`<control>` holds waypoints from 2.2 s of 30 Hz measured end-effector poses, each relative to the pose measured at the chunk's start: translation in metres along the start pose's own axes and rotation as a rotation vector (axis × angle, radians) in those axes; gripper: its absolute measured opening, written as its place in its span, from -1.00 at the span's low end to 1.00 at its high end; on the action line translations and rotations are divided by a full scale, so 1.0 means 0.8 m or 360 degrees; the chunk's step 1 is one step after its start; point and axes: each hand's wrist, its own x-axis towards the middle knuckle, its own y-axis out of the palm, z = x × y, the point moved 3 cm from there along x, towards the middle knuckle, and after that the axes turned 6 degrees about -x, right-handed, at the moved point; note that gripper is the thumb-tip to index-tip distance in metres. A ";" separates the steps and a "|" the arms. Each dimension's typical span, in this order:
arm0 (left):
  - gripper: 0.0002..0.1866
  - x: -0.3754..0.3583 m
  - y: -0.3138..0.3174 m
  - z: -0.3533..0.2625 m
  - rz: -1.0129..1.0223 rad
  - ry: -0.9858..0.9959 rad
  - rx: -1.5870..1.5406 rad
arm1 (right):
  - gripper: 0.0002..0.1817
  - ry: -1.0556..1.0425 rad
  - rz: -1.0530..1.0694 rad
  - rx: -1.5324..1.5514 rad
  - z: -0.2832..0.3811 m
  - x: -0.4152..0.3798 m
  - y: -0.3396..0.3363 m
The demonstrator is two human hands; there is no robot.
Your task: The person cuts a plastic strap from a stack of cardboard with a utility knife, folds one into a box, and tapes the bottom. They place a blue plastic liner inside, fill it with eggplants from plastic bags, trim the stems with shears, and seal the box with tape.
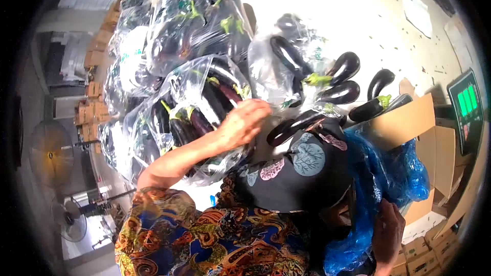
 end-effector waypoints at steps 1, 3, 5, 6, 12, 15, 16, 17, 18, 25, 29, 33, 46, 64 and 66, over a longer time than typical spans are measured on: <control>-0.49 -0.025 -0.019 0.008 0.0019 -0.0111 0.0259 | -0.73 0.0121 0.0109 0.0152 0.011 0.005 -0.005; -0.45 -0.072 -0.051 0.030 0.0032 -0.0281 0.0675 | -0.74 -0.0002 0.0095 0.0090 0.013 0.012 -0.003; -0.42 -0.103 -0.085 0.047 0.0056 -0.0277 0.0964 | -0.75 0.0060 0.0216 0.0067 0.025 0.017 -0.002; -0.42 -0.111 -0.100 0.047 0.0081 -0.0216 0.1092 | -0.74 -0.0035 0.0188 0.0052 0.030 0.014 0.001; -0.66 -0.162 -0.177 0.189 -0.0219 -0.1235 0.0748 | -0.70 -0.0227 -0.0007 -0.0068 0.038 -0.002 0.010; -0.73 -0.147 -0.206 0.220 -0.0542 -0.0720 0.0892 | -0.68 -0.0077 0.0026 -0.0005 0.049 -0.009 0.006; -0.70 -0.121 -0.216 0.204 -0.0569 -0.0576 0.0621 | -0.68 -0.0099 -0.0026 -0.0048 0.048 -0.012 0.007; -0.68 -0.099 -0.219 0.202 -0.0537 -0.0567 0.0501 | -0.67 -0.0124 -0.0082 -0.0090 0.051 -0.013 0.006; -0.65 -0.077 -0.220 0.200 -0.0509 -0.0554 0.0380 | -0.67 -0.0112 -0.0062 -0.0082 0.056 -0.010 0.006; -0.37 0.028 -0.087 0.175 0.0596 -0.0258 0.0812 | -0.67 -0.0012 -0.0105 -0.0010 0.091 -0.008 -0.005; -0.25 0.042 -0.059 0.199 0.0617 -0.0132 0.0942 | -0.70 0.0059 -0.0151 0.0028 0.091 -0.024 -0.007; -0.29 0.056 -0.083 0.175 0.0863 0.0118 0.1171 | -0.73 0.0025 -0.0336 0.0023 0.083 -0.035 0.002; -0.34 0.008 -0.185 0.127 0.0303 0.0186 0.0782 | -0.76 0.0166 -0.0282 0.0114 0.072 -0.040 -0.001; -0.47 0.099 -0.201 0.052 -0.1157 -0.0209 -0.0632 | -0.70 0.0008 -0.0271 -0.0083 0.064 -0.005 0.009; -0.43 0.119 -0.131 0.119 -0.1046 -0.0352 -0.0886 | -0.67 0.0047 -0.0411 0.0000 0.050 -0.017 0.022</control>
